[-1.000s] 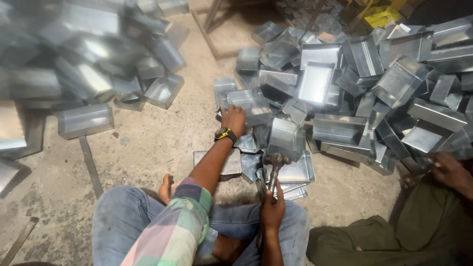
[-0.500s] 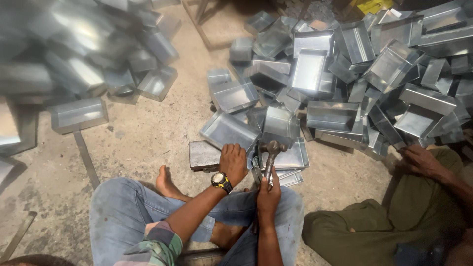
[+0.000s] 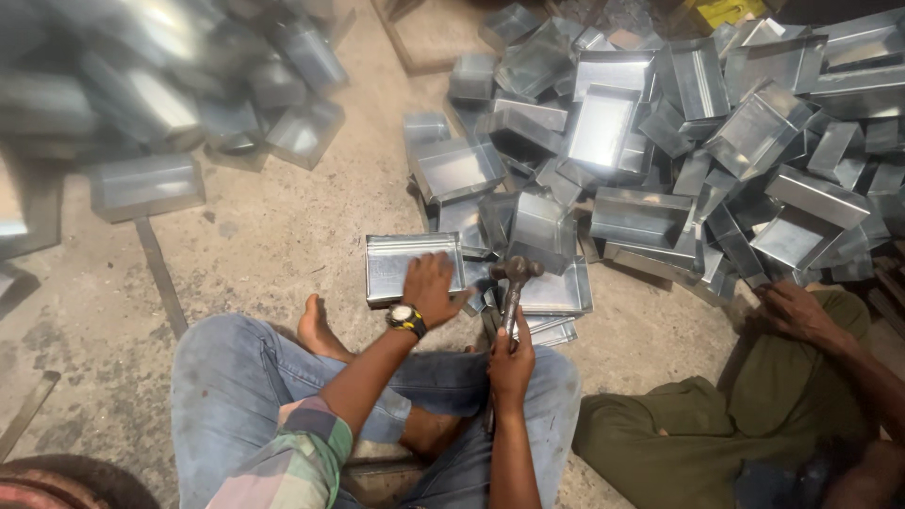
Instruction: The person uses a hammer to flatten and shape the edges of small metal boxes while sitting on the floor.
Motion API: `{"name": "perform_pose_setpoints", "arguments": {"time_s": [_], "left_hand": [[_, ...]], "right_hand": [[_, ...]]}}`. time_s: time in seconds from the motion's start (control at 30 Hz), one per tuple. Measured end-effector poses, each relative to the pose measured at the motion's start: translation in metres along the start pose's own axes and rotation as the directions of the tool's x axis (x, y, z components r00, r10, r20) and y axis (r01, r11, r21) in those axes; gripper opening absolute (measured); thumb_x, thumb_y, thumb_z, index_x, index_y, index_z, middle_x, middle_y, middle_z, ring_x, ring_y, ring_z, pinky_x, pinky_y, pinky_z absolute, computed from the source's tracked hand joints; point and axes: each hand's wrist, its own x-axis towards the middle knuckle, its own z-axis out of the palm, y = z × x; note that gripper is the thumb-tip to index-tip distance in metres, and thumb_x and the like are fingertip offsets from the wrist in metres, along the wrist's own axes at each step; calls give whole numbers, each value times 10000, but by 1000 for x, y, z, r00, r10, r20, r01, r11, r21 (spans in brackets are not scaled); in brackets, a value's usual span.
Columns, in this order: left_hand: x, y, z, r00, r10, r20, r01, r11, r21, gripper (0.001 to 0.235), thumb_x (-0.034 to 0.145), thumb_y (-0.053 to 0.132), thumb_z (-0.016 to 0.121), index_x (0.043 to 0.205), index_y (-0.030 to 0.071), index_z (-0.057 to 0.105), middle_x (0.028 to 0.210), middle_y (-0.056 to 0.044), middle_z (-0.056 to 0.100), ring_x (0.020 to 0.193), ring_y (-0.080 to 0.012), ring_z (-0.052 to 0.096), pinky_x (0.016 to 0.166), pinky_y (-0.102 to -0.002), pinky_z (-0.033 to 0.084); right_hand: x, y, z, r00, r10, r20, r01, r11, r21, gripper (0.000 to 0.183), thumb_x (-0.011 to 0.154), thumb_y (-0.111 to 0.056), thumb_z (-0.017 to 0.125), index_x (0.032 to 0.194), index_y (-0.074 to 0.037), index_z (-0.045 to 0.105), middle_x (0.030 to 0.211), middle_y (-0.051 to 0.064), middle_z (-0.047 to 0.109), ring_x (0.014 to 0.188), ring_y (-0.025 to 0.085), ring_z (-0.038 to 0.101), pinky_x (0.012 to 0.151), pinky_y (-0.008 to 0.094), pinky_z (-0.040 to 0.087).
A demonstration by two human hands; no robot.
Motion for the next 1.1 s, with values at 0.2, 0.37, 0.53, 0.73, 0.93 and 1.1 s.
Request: {"name": "perform_pose_setpoints", "arguments": {"time_s": [0.2, 0.37, 0.53, 0.73, 0.93, 1.1], "left_hand": [[13, -49, -4, 977, -150, -151, 161, 985, 60, 872, 934, 558, 448, 1541, -59, 346, 1671, -238, 215, 1552, -440, 118, 1225, -617, 44], [39, -58, -3, 973, -221, -63, 226, 971, 74, 873, 895, 488, 464, 1570, -34, 283, 1684, -209, 155, 1559, -424, 50, 1213, -650, -22], [43, -61, 0, 969, -247, 2, 245, 964, 104, 894, 861, 463, 487, 1577, -18, 254, 1691, -205, 127, 1561, -415, 26, 1202, -668, -51], [44, -61, 3, 971, -237, -19, 237, 965, 110, 914, 844, 430, 498, 1594, -25, 243, 1700, -199, 109, 1568, -414, 11, 1202, -678, -45], [48, -55, -3, 958, -287, -1, 285, 954, 96, 949, 792, 365, 526, 1604, -6, 205, 1707, -154, 90, 1568, -385, 1, 1183, -695, -19], [43, -56, 5, 960, -280, -10, 280, 956, 89, 927, 804, 368, 533, 1586, -20, 221, 1713, -168, 95, 1578, -388, -9, 1205, -683, -5]], "right_hand": [[-6, -4, 4, 985, -174, 21, 174, 962, -208, 515, 984, -106, 607, 1494, -97, 538, 656, -20, 545, 580, 61, 477, 517, 259, 421], [-23, -42, 8, 960, -279, -2, 274, 946, -175, 527, 989, -86, 613, 1513, -66, 553, 736, -31, 582, 653, 44, 502, 553, 239, 440], [-45, -72, -3, 887, -455, -71, 458, 889, 19, 525, 1008, -88, 602, 1512, -20, 473, 821, 7, 617, 609, 31, 532, 500, 200, 428], [-25, -67, 21, 773, -634, 13, 617, 748, -244, 430, 1082, -66, 582, 1500, 6, 508, 1159, 188, 687, 997, 230, 663, 805, 370, 531], [-19, -57, 31, 987, -152, 60, 159, 810, -564, 532, 948, -77, 639, 1471, -166, 597, 1104, 272, 739, 1035, 299, 715, 821, 400, 553], [-33, -56, 16, 941, -338, -3, 310, 867, -389, 471, 961, -83, 631, 1428, -137, 604, 1134, 195, 779, 873, 200, 724, 766, 361, 568]]}}
